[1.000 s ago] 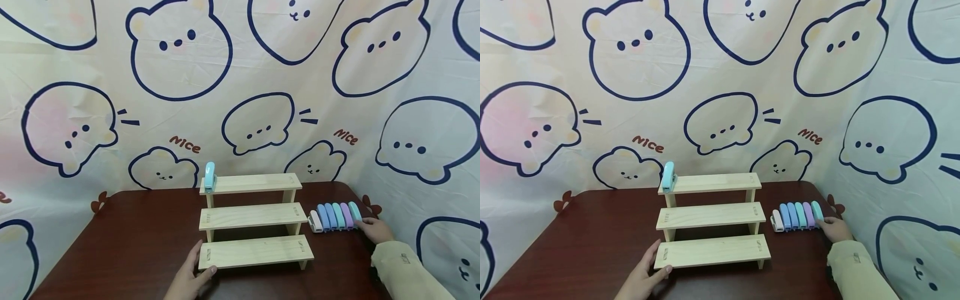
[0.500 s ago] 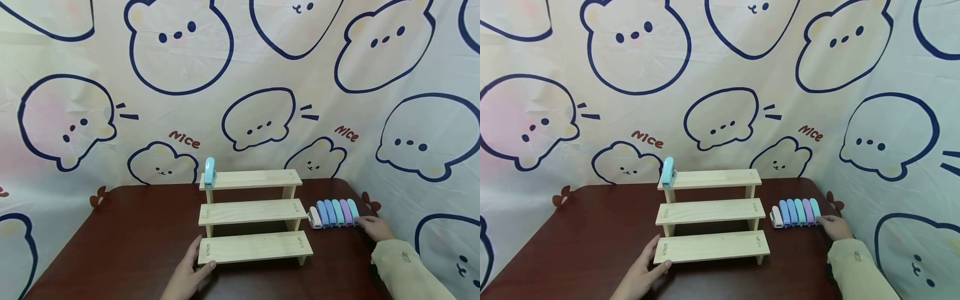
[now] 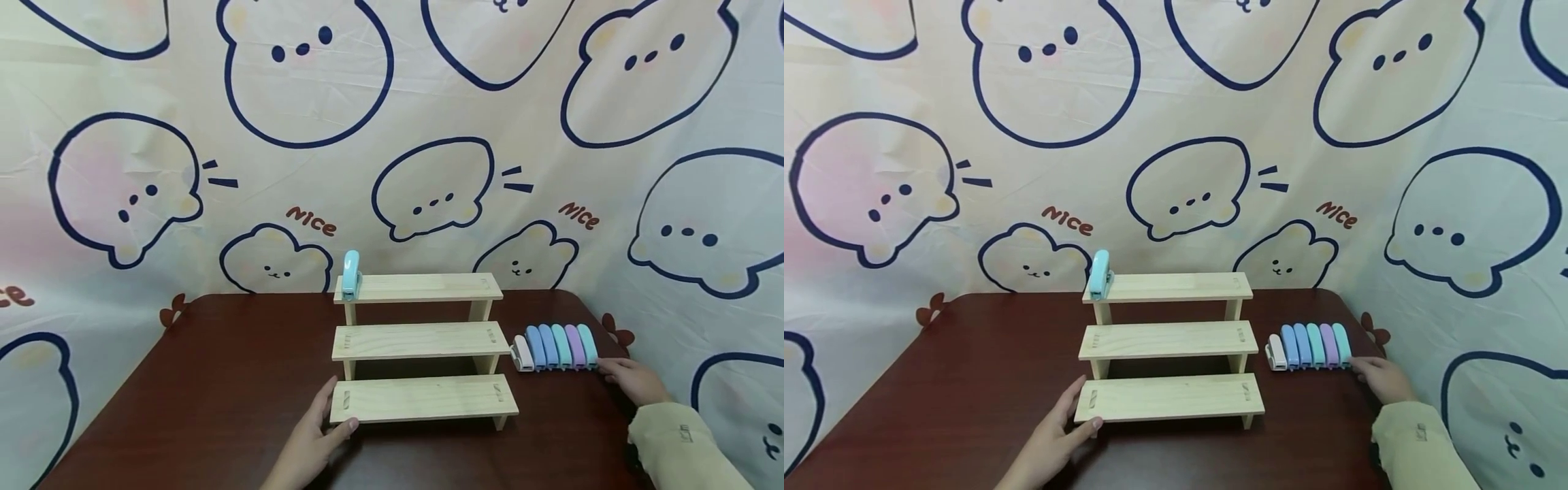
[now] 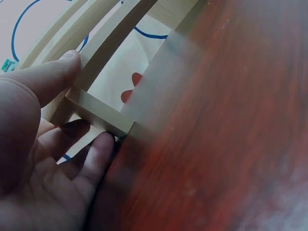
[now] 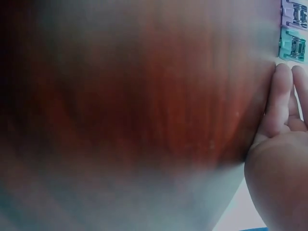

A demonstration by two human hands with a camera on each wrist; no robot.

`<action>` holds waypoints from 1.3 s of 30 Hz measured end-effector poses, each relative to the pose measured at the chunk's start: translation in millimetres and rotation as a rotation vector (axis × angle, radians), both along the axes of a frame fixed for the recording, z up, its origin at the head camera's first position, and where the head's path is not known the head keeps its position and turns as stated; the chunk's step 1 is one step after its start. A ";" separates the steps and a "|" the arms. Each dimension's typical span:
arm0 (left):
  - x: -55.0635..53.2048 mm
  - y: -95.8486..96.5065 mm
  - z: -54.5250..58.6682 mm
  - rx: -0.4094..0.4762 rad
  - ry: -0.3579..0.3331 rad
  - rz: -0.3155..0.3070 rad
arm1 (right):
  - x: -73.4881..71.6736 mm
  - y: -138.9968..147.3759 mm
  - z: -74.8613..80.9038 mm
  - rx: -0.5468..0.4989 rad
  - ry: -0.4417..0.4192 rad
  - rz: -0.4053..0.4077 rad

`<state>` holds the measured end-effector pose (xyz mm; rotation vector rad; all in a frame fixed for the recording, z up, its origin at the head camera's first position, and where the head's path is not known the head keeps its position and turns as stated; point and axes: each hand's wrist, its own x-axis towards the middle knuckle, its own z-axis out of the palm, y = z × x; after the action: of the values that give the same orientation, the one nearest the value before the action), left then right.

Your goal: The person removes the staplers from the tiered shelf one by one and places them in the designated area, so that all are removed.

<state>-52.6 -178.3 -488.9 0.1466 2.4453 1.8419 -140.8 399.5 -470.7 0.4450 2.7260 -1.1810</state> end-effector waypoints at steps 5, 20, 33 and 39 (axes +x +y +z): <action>-3.1 -0.9 -2.0 0.097 0.006 -0.005 | -2.1 1.1 0.5 -0.001 0.018 0.011; -2.3 0.8 1.0 0.057 -0.015 -0.005 | 4.6 8.5 -6.7 -0.175 0.028 -0.038; 1.1 0.6 1.0 0.075 -0.052 0.019 | 10.9 5.4 -3.5 -0.467 0.115 -0.151; 3.7 0.6 -1.0 -0.011 0.010 -0.010 | 13.1 0.8 14.7 -0.400 0.074 -0.236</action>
<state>-48.9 -177.7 -489.9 0.1683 2.4567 1.8275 -127.7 400.3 -456.0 0.6880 2.4492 -1.7841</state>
